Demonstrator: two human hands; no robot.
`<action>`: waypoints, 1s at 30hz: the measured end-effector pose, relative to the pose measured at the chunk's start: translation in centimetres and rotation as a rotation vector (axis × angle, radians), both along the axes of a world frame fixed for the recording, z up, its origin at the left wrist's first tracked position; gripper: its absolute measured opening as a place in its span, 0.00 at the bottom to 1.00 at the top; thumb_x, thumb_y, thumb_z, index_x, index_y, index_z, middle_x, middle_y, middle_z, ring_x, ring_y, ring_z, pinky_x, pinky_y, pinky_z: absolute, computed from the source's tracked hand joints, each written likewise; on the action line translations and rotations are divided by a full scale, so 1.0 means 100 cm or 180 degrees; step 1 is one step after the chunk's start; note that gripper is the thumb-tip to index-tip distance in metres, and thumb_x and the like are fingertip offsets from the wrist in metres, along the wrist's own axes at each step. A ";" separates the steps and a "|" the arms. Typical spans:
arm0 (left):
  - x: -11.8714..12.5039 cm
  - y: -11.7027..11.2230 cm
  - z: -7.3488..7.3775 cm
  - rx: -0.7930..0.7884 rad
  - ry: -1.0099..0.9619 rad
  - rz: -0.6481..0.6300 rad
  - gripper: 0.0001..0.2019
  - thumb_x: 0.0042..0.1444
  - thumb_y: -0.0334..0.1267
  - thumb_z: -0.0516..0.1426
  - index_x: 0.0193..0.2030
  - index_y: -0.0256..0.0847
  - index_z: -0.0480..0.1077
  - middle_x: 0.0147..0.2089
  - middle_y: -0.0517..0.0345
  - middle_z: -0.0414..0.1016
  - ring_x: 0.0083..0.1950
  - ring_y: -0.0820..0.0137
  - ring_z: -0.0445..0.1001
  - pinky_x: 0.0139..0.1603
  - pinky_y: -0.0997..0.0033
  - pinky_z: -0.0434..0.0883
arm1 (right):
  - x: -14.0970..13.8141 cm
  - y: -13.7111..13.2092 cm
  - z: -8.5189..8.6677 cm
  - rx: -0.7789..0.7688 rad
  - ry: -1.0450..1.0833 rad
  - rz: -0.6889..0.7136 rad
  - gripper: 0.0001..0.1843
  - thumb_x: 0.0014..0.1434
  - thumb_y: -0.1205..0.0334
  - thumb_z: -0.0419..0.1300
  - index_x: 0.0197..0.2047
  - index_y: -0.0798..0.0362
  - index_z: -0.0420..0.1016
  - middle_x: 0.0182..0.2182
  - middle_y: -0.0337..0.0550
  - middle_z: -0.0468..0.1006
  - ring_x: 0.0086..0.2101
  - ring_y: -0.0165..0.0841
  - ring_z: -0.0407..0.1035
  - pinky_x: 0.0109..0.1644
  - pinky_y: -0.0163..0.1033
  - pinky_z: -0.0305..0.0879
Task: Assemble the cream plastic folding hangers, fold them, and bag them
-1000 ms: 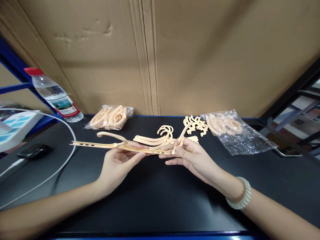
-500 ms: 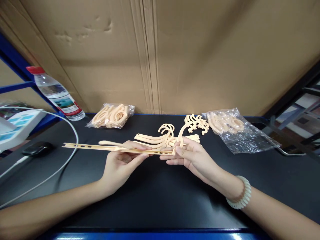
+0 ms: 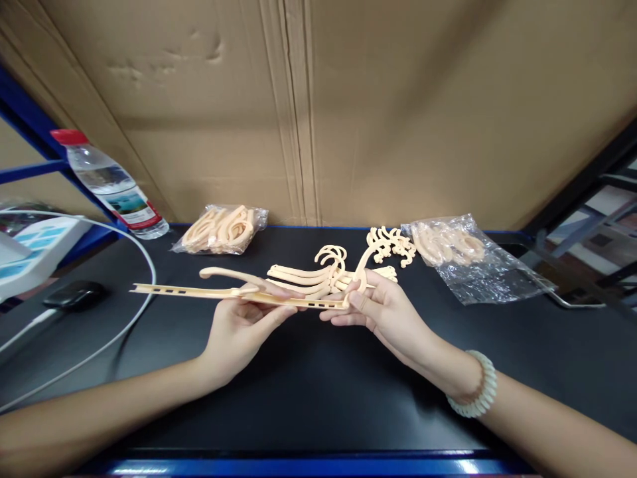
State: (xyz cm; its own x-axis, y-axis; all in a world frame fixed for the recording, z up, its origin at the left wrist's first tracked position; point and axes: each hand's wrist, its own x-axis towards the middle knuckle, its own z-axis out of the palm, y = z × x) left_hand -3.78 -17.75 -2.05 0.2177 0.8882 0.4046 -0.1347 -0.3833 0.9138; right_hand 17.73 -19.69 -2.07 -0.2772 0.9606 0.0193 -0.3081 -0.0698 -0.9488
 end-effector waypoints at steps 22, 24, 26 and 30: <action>0.005 -0.004 0.002 -0.0482 -0.0281 -0.0240 0.05 0.53 0.29 0.64 0.34 0.38 0.72 0.36 0.59 0.81 0.38 0.72 0.81 0.43 0.78 0.77 | -0.012 -0.006 -0.007 0.0311 0.0133 -0.0746 0.16 0.55 0.57 0.69 0.34 0.53 0.66 0.30 0.40 0.80 0.32 0.36 0.80 0.37 0.36 0.78; 0.005 -0.003 0.002 -0.0542 -0.0278 -0.0259 0.04 0.54 0.30 0.64 0.35 0.38 0.73 0.36 0.58 0.81 0.38 0.72 0.81 0.43 0.78 0.77 | -0.013 -0.007 -0.007 0.0342 0.0119 -0.0766 0.15 0.56 0.57 0.68 0.34 0.53 0.66 0.31 0.41 0.81 0.33 0.36 0.80 0.38 0.37 0.78; 0.005 -0.002 0.002 -0.0600 -0.0271 -0.0269 0.03 0.55 0.31 0.63 0.35 0.37 0.73 0.35 0.58 0.80 0.39 0.72 0.80 0.44 0.78 0.76 | -0.014 -0.008 -0.007 0.0346 0.0140 -0.0748 0.13 0.57 0.57 0.68 0.35 0.52 0.66 0.33 0.41 0.81 0.34 0.35 0.79 0.40 0.38 0.78; 0.005 -0.001 0.002 -0.0780 -0.0361 -0.0212 0.04 0.55 0.33 0.64 0.35 0.36 0.73 0.35 0.59 0.80 0.38 0.73 0.79 0.42 0.78 0.76 | -0.011 -0.005 -0.003 0.0263 0.0123 -0.0529 0.12 0.57 0.58 0.67 0.34 0.52 0.68 0.39 0.42 0.80 0.37 0.34 0.78 0.38 0.37 0.76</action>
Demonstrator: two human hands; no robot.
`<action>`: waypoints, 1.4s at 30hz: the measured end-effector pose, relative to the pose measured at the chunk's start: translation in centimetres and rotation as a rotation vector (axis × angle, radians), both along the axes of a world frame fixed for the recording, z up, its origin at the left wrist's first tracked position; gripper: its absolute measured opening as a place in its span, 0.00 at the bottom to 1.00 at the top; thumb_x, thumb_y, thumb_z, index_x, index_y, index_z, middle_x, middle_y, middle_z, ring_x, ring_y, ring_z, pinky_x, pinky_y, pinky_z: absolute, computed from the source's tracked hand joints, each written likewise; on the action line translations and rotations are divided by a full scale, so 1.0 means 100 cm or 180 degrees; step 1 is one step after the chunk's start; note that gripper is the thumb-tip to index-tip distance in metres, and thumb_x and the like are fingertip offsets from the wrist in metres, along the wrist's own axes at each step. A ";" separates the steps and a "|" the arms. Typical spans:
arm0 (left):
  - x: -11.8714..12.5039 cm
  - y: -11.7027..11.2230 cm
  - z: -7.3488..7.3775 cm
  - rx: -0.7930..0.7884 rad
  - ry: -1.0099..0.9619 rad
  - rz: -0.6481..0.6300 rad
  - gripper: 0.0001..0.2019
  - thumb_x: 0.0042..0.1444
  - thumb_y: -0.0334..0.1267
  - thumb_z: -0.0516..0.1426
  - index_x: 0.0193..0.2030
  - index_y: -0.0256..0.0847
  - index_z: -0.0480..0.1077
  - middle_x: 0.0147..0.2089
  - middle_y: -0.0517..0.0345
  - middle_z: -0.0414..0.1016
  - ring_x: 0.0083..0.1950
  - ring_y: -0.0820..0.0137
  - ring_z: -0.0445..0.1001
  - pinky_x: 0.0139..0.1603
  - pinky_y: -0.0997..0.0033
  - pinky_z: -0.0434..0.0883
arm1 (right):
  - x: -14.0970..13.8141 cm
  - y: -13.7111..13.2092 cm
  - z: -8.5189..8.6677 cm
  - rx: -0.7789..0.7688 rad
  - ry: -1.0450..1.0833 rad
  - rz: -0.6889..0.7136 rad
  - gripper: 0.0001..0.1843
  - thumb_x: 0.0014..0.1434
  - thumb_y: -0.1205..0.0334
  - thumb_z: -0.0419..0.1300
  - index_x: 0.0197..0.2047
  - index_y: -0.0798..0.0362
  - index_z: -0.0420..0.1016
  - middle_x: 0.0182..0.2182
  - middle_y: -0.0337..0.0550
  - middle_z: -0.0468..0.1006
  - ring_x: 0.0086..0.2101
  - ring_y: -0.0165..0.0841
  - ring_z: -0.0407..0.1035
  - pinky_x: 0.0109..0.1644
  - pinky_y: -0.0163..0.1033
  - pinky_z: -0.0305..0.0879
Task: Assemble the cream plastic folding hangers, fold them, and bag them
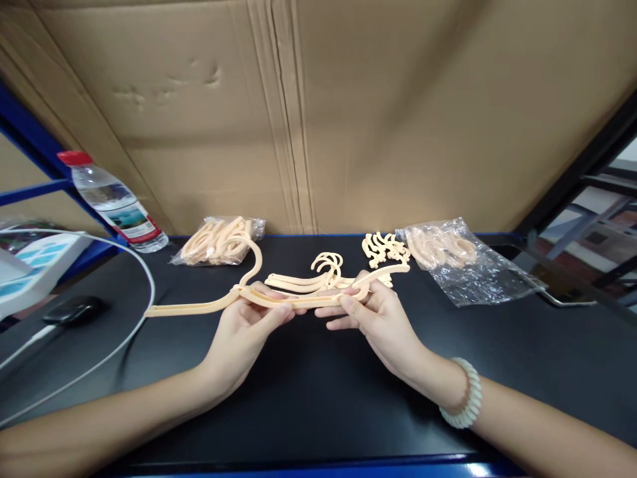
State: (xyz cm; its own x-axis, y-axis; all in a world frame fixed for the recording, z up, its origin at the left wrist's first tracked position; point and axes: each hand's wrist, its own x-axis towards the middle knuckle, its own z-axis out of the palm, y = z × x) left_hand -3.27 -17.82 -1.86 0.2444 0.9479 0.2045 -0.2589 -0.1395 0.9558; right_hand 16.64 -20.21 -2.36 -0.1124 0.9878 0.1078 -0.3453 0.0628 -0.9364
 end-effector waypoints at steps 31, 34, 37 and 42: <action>-0.056 0.020 0.008 0.0074 0.1026 -0.0387 0.09 0.39 0.34 0.71 0.28 0.37 0.79 0.31 0.51 0.82 0.33 0.65 0.81 0.35 0.74 0.77 | 0.144 -0.008 0.021 0.0058 -0.2307 -0.0581 0.23 0.45 0.44 0.71 0.30 0.56 0.75 0.23 0.46 0.78 0.23 0.32 0.72 0.28 0.38 0.70; -0.061 0.020 0.002 0.0347 0.1550 -0.0511 0.09 0.38 0.37 0.71 0.28 0.40 0.80 0.33 0.50 0.83 0.34 0.61 0.81 0.35 0.70 0.78 | 0.142 -0.013 0.009 0.0062 -0.2643 -0.0425 0.24 0.47 0.41 0.68 0.30 0.56 0.74 0.24 0.46 0.79 0.24 0.33 0.71 0.31 0.39 0.69; -0.061 0.022 0.000 0.0380 0.1749 -0.0471 0.09 0.37 0.39 0.71 0.28 0.41 0.81 0.33 0.50 0.83 0.33 0.60 0.82 0.33 0.70 0.77 | 0.142 -0.014 0.003 0.0183 -0.3068 -0.0422 0.24 0.51 0.40 0.65 0.30 0.55 0.74 0.25 0.46 0.79 0.28 0.35 0.72 0.37 0.42 0.69; -0.067 0.023 0.000 0.0505 0.1919 -0.0488 0.10 0.36 0.38 0.71 0.29 0.41 0.82 0.29 0.51 0.83 0.28 0.63 0.80 0.28 0.73 0.75 | 0.142 -0.013 -0.001 0.0237 -0.3512 -0.0391 0.19 0.54 0.43 0.59 0.30 0.53 0.72 0.25 0.43 0.77 0.28 0.35 0.71 0.36 0.41 0.67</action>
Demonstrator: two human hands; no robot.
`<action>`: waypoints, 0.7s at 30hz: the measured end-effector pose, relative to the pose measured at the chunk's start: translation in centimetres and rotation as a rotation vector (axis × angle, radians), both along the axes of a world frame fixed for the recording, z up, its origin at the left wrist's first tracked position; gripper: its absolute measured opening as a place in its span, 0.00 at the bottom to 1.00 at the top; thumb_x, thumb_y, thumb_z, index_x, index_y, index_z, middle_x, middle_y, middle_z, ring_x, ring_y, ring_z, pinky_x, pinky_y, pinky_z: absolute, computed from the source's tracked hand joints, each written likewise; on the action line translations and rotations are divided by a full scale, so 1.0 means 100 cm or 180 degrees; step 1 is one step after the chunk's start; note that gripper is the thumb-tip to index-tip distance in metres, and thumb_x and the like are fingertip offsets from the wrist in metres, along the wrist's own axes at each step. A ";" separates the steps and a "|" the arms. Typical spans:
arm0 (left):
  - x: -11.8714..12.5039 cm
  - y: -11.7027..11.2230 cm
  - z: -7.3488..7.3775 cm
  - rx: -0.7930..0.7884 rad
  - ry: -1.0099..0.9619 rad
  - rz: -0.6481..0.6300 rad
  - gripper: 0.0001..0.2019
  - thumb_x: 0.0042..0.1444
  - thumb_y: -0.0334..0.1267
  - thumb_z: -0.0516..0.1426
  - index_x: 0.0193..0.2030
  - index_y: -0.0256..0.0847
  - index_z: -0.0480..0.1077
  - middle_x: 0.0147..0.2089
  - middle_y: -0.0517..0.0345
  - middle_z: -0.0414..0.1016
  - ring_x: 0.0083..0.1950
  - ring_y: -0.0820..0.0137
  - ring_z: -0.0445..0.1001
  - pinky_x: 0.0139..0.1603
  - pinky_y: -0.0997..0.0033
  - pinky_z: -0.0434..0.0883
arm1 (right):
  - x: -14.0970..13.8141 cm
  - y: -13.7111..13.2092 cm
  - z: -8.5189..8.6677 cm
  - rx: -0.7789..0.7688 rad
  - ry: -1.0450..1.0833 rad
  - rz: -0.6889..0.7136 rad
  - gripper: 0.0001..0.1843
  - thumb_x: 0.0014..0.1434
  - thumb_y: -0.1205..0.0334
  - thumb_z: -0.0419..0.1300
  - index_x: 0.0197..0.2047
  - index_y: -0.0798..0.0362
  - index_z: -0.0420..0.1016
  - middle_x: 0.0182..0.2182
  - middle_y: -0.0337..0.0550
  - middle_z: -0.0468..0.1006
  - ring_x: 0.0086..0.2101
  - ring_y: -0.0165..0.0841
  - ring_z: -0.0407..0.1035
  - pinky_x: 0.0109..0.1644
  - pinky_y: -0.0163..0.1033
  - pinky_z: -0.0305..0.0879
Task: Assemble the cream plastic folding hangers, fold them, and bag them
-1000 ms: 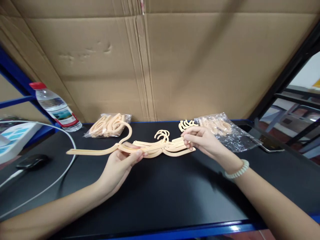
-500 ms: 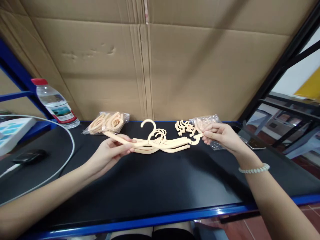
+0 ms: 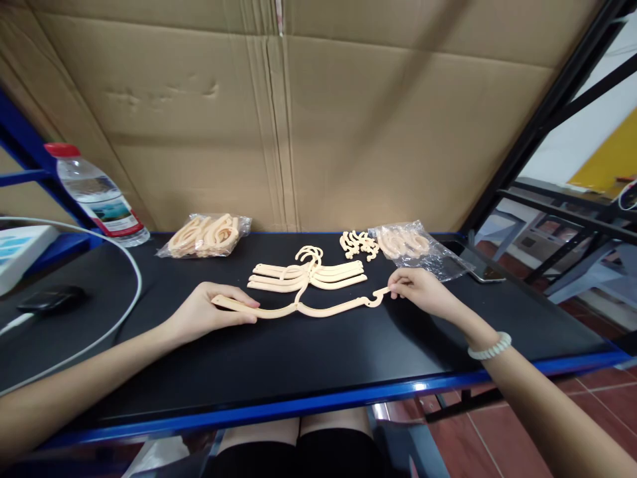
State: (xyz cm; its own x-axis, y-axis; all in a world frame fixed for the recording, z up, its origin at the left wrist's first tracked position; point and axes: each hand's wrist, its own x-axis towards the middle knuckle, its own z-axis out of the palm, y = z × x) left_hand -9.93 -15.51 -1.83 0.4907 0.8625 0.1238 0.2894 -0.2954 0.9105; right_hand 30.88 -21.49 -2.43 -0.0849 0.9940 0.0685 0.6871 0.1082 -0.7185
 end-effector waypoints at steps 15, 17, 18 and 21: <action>-0.012 0.002 0.007 0.1910 0.1334 -0.0620 0.12 0.54 0.45 0.61 0.44 0.48 0.80 0.42 0.55 0.78 0.43 0.65 0.76 0.45 0.71 0.71 | -0.003 -0.003 0.008 0.0603 -0.1434 0.0035 0.13 0.59 0.56 0.54 0.34 0.52 0.78 0.32 0.47 0.78 0.32 0.38 0.71 0.38 0.42 0.65; -0.002 0.009 0.010 0.2149 0.1342 -0.0557 0.14 0.60 0.44 0.56 0.47 0.45 0.78 0.46 0.52 0.78 0.48 0.62 0.75 0.52 0.66 0.70 | -0.011 0.006 0.014 0.0862 -0.1540 0.0017 0.15 0.60 0.56 0.55 0.43 0.53 0.78 0.37 0.50 0.79 0.37 0.41 0.73 0.42 0.44 0.67; 0.005 0.014 0.011 0.2268 0.1404 -0.0615 0.16 0.62 0.43 0.53 0.51 0.44 0.76 0.49 0.49 0.77 0.51 0.60 0.74 0.55 0.63 0.69 | -0.017 0.011 0.016 0.0947 -0.1594 0.0108 0.17 0.60 0.56 0.56 0.48 0.55 0.77 0.41 0.51 0.79 0.40 0.43 0.73 0.45 0.45 0.68; 0.025 0.030 0.009 0.2290 0.1761 -0.0763 0.23 0.64 0.42 0.50 0.63 0.36 0.66 0.65 0.41 0.66 0.68 0.54 0.60 0.68 0.54 0.55 | -0.045 0.030 0.019 0.0985 -0.1890 0.0651 0.25 0.64 0.54 0.54 0.60 0.60 0.68 0.53 0.57 0.74 0.53 0.47 0.69 0.55 0.49 0.65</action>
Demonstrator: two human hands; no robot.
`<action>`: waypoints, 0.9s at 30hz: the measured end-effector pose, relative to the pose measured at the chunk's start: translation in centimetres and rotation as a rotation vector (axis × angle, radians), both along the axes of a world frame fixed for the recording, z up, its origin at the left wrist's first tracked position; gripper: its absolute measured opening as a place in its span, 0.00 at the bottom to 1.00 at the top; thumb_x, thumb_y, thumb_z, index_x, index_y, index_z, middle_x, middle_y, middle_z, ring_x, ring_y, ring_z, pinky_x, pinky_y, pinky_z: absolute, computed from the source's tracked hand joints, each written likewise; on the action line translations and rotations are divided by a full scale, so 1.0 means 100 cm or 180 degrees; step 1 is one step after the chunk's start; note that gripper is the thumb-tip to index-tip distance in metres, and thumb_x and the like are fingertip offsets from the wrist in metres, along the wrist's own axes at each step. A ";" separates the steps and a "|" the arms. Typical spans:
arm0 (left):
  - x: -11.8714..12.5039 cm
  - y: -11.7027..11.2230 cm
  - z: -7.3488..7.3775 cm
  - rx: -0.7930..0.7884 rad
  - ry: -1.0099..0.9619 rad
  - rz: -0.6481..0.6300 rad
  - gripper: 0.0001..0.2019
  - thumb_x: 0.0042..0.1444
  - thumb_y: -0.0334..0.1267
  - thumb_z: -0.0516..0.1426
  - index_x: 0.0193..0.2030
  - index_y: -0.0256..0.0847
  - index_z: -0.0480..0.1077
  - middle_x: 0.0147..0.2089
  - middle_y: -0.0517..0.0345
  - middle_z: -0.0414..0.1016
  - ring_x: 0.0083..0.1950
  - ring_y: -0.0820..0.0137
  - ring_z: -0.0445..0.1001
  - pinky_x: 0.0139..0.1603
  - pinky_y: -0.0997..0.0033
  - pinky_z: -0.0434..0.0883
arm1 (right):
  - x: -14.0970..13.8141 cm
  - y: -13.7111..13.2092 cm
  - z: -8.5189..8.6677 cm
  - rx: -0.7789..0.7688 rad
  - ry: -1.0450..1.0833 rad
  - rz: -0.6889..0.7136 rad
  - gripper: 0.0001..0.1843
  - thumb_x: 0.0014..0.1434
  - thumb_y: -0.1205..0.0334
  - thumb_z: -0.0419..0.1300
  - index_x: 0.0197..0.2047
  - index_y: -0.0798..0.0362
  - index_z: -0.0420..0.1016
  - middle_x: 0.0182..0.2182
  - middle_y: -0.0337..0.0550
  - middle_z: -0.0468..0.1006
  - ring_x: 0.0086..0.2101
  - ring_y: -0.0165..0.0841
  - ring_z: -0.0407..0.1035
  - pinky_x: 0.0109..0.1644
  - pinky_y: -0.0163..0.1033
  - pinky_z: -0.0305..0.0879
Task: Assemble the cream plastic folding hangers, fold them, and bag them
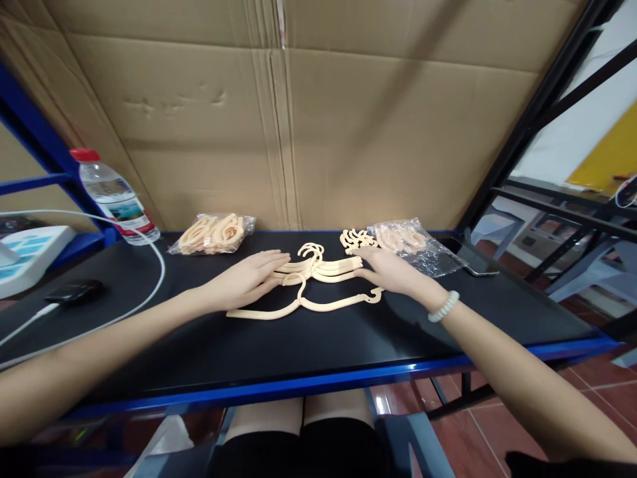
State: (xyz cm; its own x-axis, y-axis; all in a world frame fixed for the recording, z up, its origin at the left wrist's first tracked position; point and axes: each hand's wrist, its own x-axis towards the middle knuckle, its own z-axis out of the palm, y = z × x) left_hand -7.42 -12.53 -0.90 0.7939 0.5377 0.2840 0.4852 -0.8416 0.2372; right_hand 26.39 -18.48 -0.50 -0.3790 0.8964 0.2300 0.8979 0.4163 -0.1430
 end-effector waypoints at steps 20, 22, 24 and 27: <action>-0.014 0.063 -0.023 0.0034 0.0934 0.0507 0.30 0.68 0.48 0.38 0.71 0.33 0.49 0.73 0.42 0.49 0.74 0.56 0.45 0.70 0.48 0.46 | -0.097 0.076 -0.008 -0.0224 -0.1156 -0.0114 0.20 0.69 0.62 0.46 0.54 0.67 0.70 0.49 0.63 0.74 0.44 0.48 0.73 0.47 0.44 0.68; -0.009 0.075 -0.024 0.0071 0.1000 0.0557 0.29 0.68 0.47 0.38 0.71 0.32 0.49 0.73 0.41 0.49 0.74 0.56 0.45 0.71 0.48 0.45 | -0.092 0.088 -0.008 -0.0221 -0.1156 -0.0113 0.20 0.69 0.63 0.46 0.53 0.68 0.70 0.49 0.63 0.73 0.45 0.48 0.73 0.48 0.45 0.67; -0.004 0.086 -0.023 0.0111 0.1053 0.0574 0.29 0.68 0.45 0.39 0.71 0.31 0.49 0.73 0.40 0.50 0.74 0.56 0.45 0.71 0.49 0.45 | -0.087 0.097 -0.008 -0.0206 -0.1133 -0.0110 0.19 0.69 0.65 0.45 0.52 0.67 0.71 0.48 0.63 0.73 0.46 0.48 0.73 0.49 0.45 0.67; 0.001 0.097 -0.023 0.0184 0.1087 0.0556 0.28 0.68 0.43 0.40 0.70 0.31 0.51 0.72 0.41 0.52 0.74 0.57 0.47 0.71 0.49 0.45 | -0.082 0.102 -0.008 -0.0190 -0.1071 -0.0100 0.18 0.68 0.66 0.46 0.50 0.67 0.73 0.47 0.63 0.74 0.46 0.48 0.73 0.50 0.45 0.67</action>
State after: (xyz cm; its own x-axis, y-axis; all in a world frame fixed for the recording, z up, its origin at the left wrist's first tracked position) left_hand -7.30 -2.85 -3.19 0.7458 0.6640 0.0531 0.6653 -0.7466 -0.0082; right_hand 18.18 -8.27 -1.26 -0.3967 0.9169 0.0437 0.9112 0.3875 0.1401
